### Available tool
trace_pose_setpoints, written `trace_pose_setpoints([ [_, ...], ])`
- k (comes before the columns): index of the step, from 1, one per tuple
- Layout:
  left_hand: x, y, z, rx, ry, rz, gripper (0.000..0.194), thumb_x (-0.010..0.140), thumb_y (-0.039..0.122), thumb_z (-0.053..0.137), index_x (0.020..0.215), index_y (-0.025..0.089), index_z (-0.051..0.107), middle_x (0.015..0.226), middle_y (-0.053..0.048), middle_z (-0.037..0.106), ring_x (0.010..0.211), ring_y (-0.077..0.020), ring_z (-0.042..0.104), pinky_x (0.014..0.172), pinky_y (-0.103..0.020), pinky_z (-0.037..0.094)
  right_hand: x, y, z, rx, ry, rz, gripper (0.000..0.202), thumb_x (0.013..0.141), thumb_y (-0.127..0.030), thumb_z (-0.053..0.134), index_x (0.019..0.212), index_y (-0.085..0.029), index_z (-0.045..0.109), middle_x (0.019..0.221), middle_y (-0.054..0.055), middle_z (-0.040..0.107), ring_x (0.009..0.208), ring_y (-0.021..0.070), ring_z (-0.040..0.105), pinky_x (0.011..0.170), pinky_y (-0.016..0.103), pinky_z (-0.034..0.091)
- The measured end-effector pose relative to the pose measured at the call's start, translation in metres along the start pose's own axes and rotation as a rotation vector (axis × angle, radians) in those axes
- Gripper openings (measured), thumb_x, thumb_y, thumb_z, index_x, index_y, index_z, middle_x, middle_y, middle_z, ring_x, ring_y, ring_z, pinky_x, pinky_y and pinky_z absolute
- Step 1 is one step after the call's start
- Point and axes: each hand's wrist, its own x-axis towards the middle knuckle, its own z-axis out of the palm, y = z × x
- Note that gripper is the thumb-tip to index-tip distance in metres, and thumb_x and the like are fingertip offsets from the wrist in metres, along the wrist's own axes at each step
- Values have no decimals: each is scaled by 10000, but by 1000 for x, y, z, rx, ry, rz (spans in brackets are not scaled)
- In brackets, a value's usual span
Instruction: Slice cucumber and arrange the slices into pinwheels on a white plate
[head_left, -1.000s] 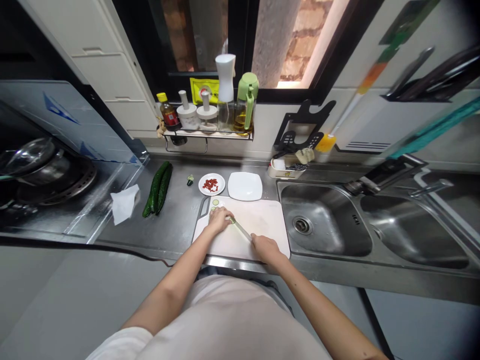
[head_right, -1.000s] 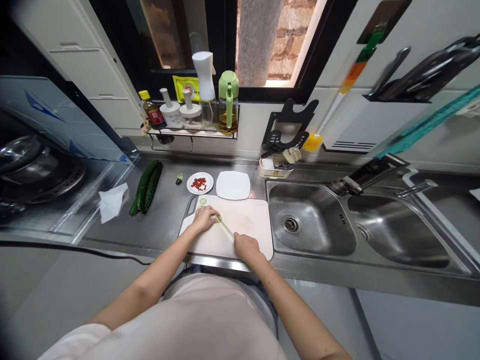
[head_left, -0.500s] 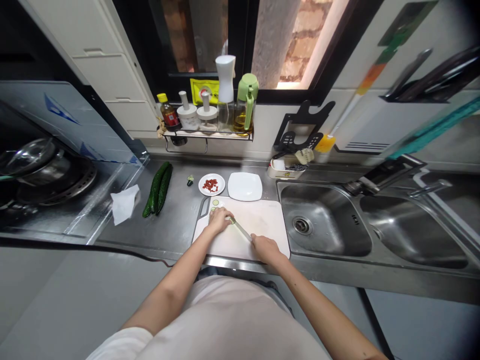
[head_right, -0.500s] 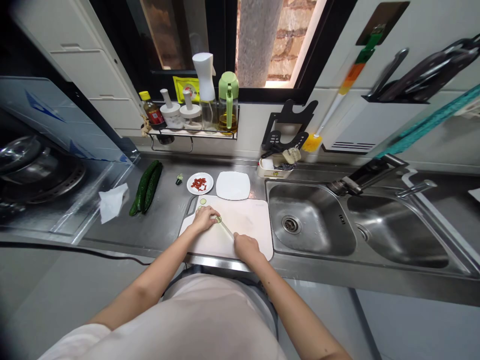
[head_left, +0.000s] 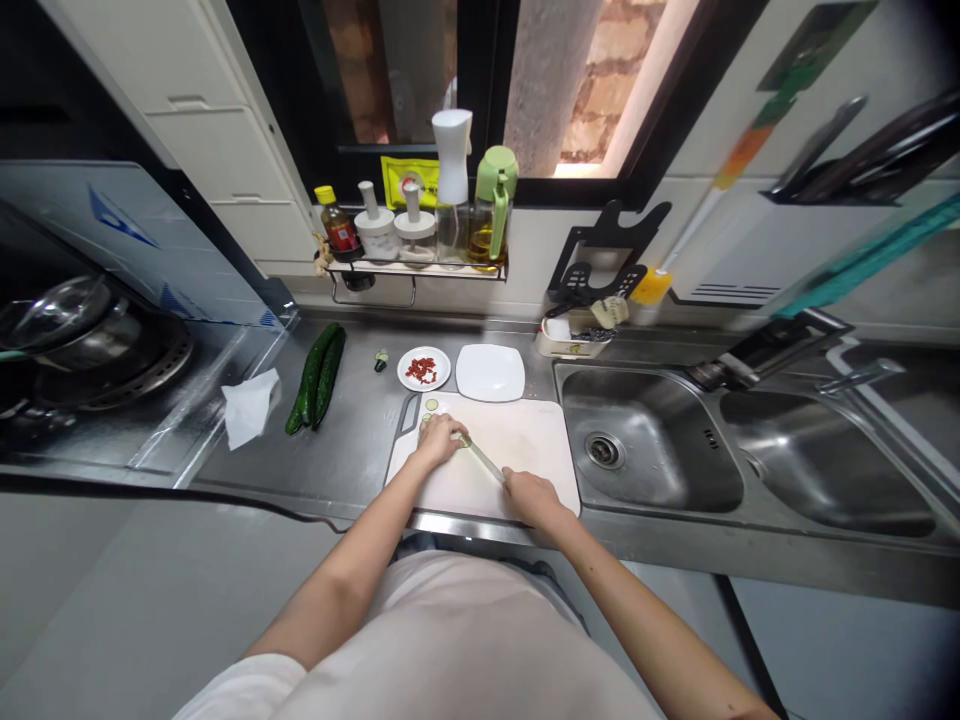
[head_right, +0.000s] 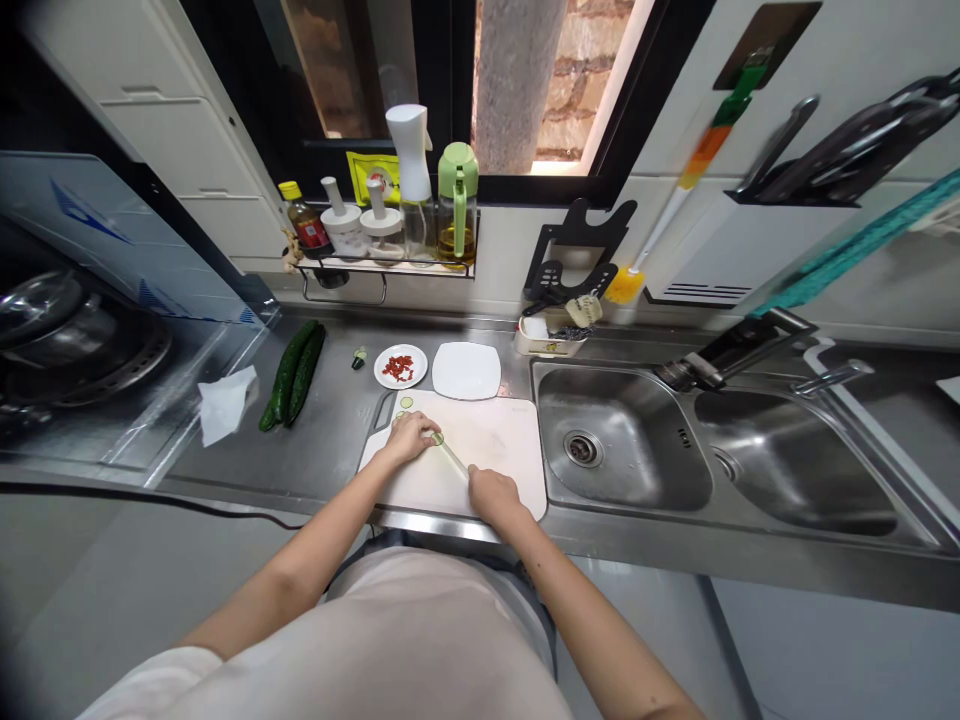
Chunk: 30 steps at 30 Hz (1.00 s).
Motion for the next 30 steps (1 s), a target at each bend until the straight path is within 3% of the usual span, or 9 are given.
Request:
trace_pose_setpoints([
  [23, -1, -2, 1, 21, 16, 20, 248, 792, 330, 628, 1029, 322, 700, 1086, -27, 627, 1085, -242, 496, 933, -360, 342, 6, 3, -11, -122, 22, -42, 355, 875, -93, 333, 1140, -143, 562, 996, 166, 686, 975, 255, 652, 748, 328, 462],
  [30, -1, -1, 0, 18, 15, 19, 247, 785, 325, 638, 1024, 321, 700, 1077, -27, 630, 1091, -245, 499, 933, -364, 346, 7, 7, -26, -193, 35, -86, 339, 893, -98, 357, 1150, -143, 574, 1001, 177, 686, 991, 250, 650, 768, 327, 466],
])
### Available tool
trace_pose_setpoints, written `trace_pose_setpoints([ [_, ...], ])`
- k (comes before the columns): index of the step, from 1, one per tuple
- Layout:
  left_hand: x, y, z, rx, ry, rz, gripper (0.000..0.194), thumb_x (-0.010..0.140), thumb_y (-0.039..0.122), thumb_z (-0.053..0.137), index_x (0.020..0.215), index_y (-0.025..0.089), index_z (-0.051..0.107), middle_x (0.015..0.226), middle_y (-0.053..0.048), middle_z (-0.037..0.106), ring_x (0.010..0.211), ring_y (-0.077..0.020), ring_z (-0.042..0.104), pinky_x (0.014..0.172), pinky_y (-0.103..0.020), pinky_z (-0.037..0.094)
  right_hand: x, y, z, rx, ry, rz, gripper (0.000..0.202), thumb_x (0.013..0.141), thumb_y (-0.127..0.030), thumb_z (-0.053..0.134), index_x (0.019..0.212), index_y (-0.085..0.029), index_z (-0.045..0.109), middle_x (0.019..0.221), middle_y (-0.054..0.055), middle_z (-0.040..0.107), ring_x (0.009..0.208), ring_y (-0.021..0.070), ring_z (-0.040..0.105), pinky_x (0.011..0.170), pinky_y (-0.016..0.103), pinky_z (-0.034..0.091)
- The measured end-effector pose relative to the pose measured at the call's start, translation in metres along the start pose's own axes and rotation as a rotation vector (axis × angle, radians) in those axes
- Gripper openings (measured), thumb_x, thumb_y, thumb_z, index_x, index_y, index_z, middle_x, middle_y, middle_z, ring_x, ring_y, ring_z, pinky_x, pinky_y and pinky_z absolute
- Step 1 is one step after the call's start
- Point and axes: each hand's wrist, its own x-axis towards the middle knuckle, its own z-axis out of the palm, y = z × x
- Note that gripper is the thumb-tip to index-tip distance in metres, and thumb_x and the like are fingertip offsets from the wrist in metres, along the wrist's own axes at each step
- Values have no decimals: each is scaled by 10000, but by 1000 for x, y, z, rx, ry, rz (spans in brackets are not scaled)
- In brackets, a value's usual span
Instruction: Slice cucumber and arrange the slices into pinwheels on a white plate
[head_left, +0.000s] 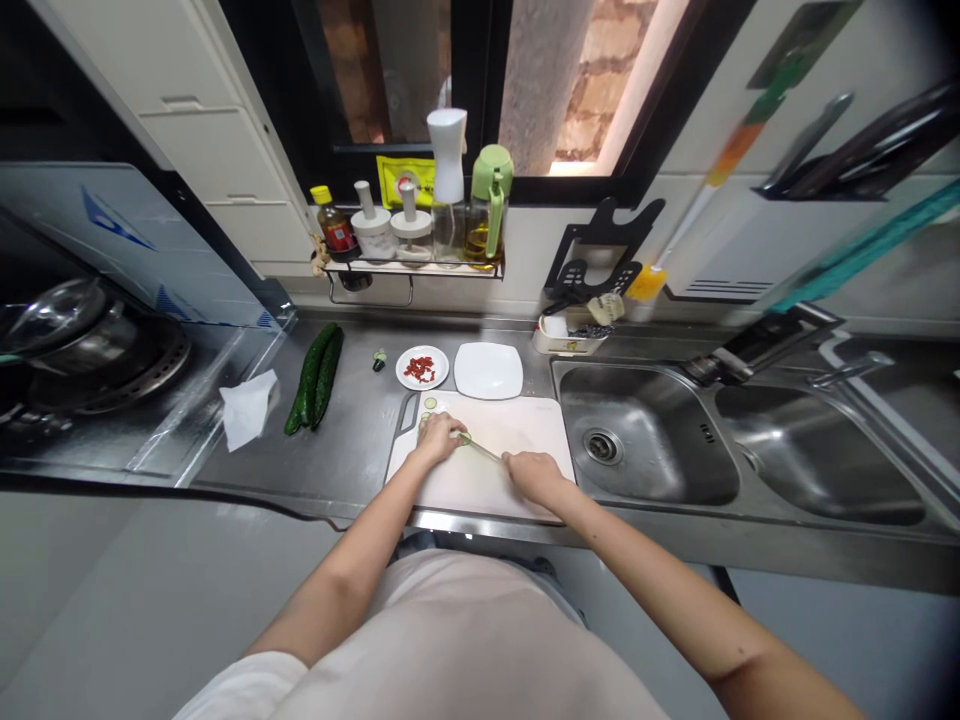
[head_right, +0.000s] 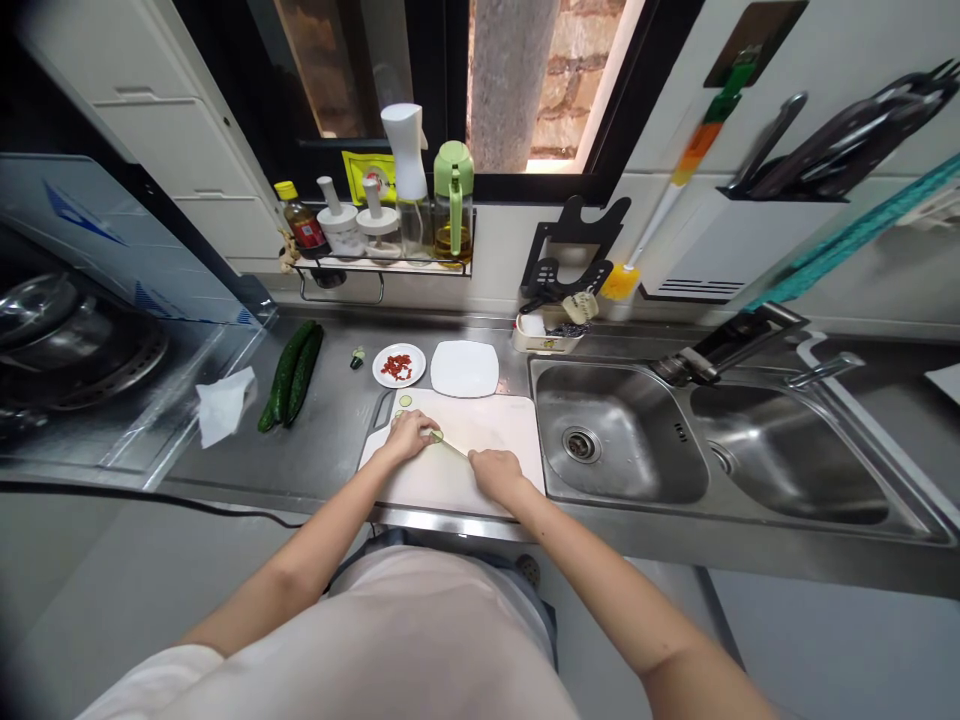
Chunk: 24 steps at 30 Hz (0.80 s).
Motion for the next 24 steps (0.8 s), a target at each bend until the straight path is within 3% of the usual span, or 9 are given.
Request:
trace_pose_setpoints([
  [14, 0, 1, 0, 3, -4, -11, 265, 783, 319, 641, 1043, 308, 696, 1096, -38, 625, 1102, -247, 488, 942, -364, 339, 4, 6, -5, -95, 54, -44, 353, 888, -68, 346, 1118, -131, 606, 990, 174, 694, 954, 266, 665, 743, 345, 488],
  [24, 0, 0, 1, 14, 6, 1, 265, 784, 346, 636, 1039, 317, 699, 1077, -34, 633, 1085, -245, 502, 928, -361, 353, 2, 7, -5, -58, 17, -30, 360, 879, -76, 355, 1143, -140, 591, 1003, 173, 691, 977, 260, 658, 754, 342, 485],
])
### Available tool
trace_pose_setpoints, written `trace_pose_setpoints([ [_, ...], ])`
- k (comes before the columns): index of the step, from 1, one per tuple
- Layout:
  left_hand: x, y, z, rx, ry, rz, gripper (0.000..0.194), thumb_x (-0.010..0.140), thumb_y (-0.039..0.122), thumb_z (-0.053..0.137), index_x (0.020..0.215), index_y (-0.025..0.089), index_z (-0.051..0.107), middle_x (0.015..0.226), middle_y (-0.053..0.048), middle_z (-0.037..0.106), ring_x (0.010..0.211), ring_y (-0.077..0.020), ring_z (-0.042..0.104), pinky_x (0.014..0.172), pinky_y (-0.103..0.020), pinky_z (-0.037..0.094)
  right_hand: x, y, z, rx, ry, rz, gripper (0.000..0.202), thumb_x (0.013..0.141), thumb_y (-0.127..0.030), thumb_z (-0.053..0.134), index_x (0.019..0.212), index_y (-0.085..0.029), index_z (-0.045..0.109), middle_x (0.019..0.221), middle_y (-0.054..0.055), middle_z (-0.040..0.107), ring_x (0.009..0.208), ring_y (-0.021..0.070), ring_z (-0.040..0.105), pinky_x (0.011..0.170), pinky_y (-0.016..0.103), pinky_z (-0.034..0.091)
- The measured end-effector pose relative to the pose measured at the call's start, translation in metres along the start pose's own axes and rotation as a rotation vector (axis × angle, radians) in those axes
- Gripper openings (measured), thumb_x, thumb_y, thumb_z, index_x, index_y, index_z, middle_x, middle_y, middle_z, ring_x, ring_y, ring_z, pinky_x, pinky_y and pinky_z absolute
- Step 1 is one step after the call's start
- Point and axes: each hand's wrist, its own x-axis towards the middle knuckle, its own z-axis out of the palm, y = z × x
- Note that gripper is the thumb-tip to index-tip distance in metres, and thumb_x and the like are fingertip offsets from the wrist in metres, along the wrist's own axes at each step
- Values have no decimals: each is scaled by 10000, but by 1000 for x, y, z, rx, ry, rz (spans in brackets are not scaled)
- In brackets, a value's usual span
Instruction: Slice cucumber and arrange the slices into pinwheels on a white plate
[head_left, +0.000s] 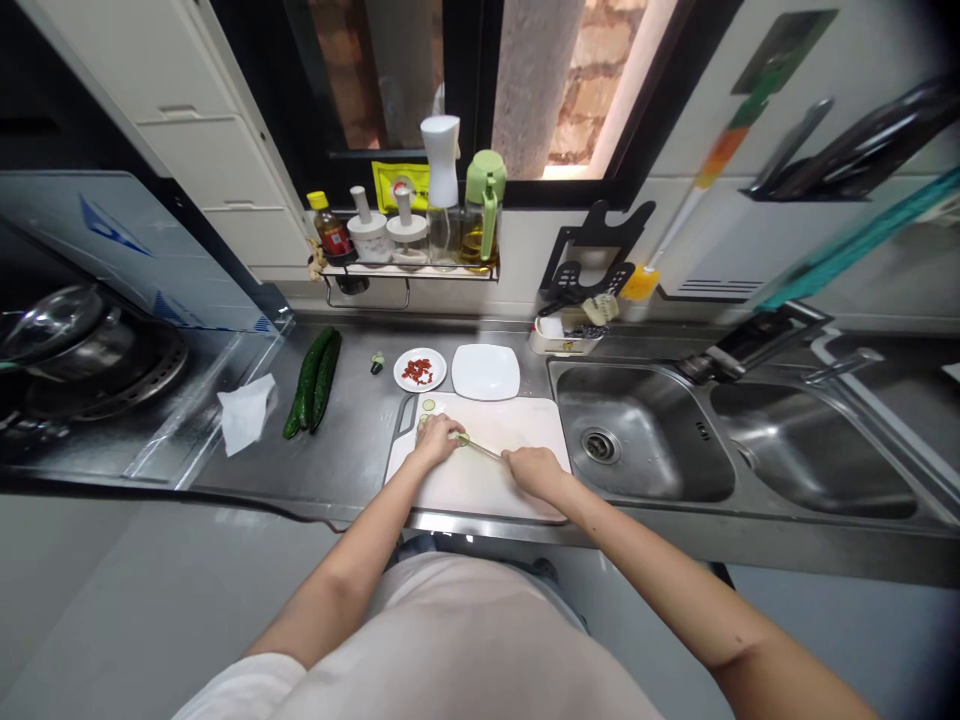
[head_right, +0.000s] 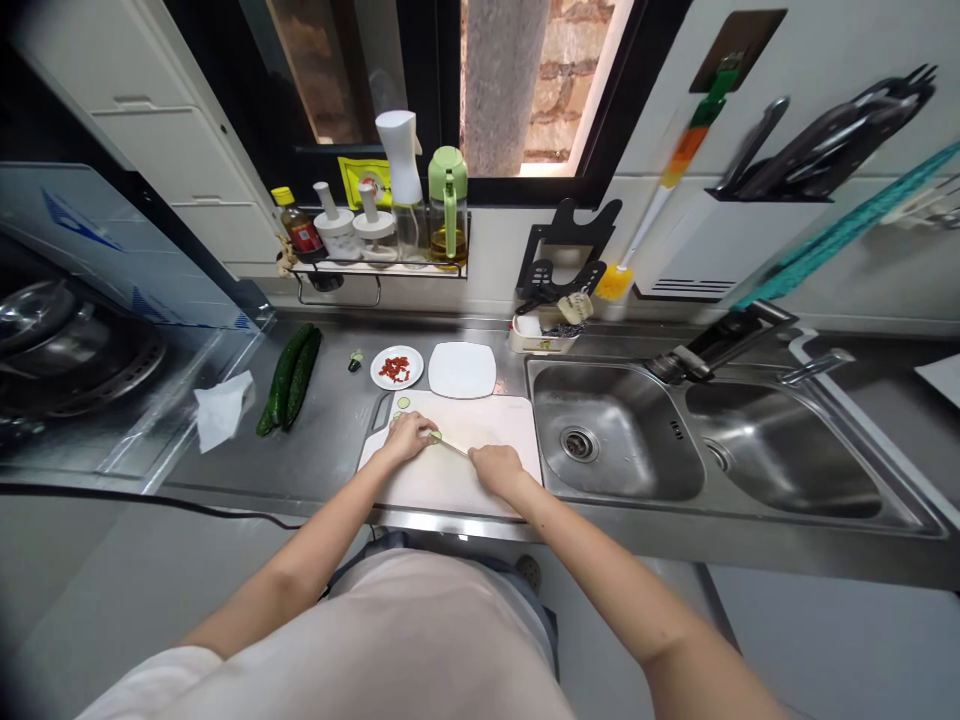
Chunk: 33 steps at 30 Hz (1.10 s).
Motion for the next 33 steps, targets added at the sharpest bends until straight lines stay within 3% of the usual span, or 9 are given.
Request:
trace_pose_setpoints([
  [15, -2, 3, -1, -10, -11, -24, 268, 798, 338, 620, 1056, 314, 686, 1103, -32, 621, 1094, -239, 487, 959, -364, 325, -19, 7, 4, 130, -83, 60, 382, 877, -112, 348, 1169, -157, 590, 1066, 181, 671, 1013, 255, 638, 793, 350, 458],
  [24, -2, 4, 1, -1, -3, -45, 250, 801, 320, 609, 1039, 321, 687, 1103, -26, 619, 1097, -240, 480, 938, -359, 327, -36, 0, 38, 279, 8, 137, 295, 926, -304, 349, 1075, -179, 571, 1019, 136, 675, 964, 235, 624, 739, 289, 388],
  [29, -3, 6, 2, 1, 7, -62, 253, 803, 311, 605, 1042, 311, 685, 1112, -27, 617, 1111, -245, 470, 933, -362, 319, -40, -6, 47, 470, 101, 323, 318, 940, -293, 310, 1213, -205, 446, 1009, 89, 676, 919, 199, 620, 670, 254, 336],
  [33, -3, 8, 2, -6, 1, -70, 247, 803, 332, 600, 1035, 295, 679, 1095, -31, 624, 1101, -247, 481, 931, -369, 317, -33, -8, 48, 494, 132, 468, 359, 937, -253, 274, 1272, -203, 391, 1017, 95, 676, 917, 200, 629, 661, 261, 331],
])
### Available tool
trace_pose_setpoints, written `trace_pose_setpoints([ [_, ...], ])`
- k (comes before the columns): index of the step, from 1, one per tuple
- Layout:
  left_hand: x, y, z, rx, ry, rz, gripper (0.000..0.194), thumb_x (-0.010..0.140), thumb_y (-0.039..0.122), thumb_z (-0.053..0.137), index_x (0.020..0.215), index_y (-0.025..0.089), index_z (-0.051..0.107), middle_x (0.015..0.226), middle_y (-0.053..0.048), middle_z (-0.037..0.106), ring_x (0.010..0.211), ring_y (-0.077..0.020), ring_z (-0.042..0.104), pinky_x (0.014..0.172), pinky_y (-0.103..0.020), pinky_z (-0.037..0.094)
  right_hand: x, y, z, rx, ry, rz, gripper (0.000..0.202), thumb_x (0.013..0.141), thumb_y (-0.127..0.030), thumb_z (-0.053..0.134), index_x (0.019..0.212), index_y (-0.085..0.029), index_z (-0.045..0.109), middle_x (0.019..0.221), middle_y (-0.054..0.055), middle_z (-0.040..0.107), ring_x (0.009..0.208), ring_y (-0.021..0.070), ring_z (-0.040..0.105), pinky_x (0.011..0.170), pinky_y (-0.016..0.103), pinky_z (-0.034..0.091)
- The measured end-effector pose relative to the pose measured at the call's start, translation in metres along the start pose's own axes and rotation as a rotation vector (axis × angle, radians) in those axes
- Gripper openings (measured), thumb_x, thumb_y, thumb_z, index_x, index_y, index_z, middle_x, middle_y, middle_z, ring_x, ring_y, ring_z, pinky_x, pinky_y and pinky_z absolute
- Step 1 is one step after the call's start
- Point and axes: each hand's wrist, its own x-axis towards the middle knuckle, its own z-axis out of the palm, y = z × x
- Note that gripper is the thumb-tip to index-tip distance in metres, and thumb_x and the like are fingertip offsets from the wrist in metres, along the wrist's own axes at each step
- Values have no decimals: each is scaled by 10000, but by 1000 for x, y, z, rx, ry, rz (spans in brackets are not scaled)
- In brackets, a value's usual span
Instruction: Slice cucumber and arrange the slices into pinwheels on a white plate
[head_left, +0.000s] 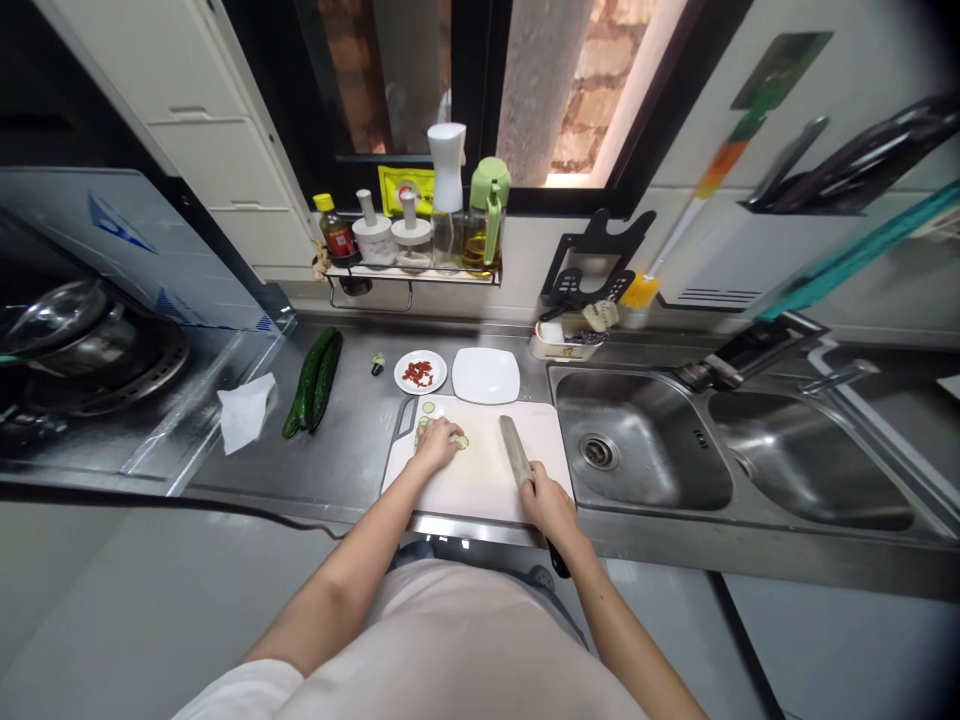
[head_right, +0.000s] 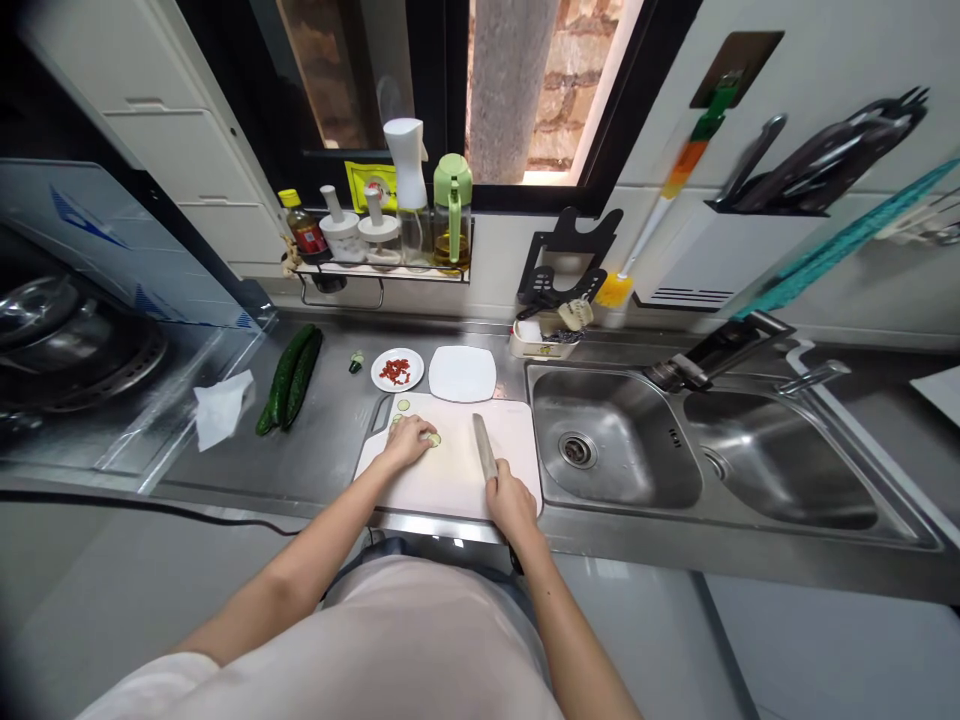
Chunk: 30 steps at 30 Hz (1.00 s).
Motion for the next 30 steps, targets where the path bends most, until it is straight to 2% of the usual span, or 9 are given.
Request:
trace_pose_setpoints([
  [7, -2, 7, 4, 52, 62, -37, 218, 800, 339, 595, 981, 233, 659, 1103, -66, 612, 1106, -253, 478, 958, -388, 286, 10, -4, 5, -66, 1, 57, 346, 938, -269, 265, 1233, -205, 434, 1007, 116, 680, 935, 222, 641, 700, 289, 379],
  [12, -1, 11, 4, 41, 50, -97, 181, 786, 343, 610, 909, 216, 649, 1083, -73, 617, 1085, -258, 490, 923, -387, 304, 10, -8, 5, -96, -19, 53, 328, 930, -246, 263, 1204, -200, 438, 972, 112, 686, 921, 217, 648, 700, 288, 391],
  [18, -4, 18, 4, -8, 52, -101, 88, 816, 246, 563, 875, 216, 620, 979, -47, 665, 1008, -234, 541, 877, -374, 324, 12, -11, 5, -112, -37, 25, 318, 918, -225, 265, 1188, -188, 430, 946, 118, 688, 914, 223, 650, 694, 293, 392],
  [24, -16, 26, 5, -65, 114, -78, 175, 838, 130, 470, 869, 213, 621, 930, -44, 683, 952, -198, 581, 857, -344, 343, 13, -9, 5, -111, -45, 18, 319, 922, -231, 264, 1191, -188, 429, 975, 125, 682, 928, 226, 645, 703, 299, 395],
  [30, -36, 20, 9, -234, 167, -118, 120, 830, 191, 503, 849, 228, 615, 857, -8, 686, 858, -170, 607, 822, -308, 371, 14, -9, 5, -106, -48, 19, 325, 914, -229, 266, 1186, -185, 438, 974, 130, 682, 931, 232, 647, 703, 301, 398],
])
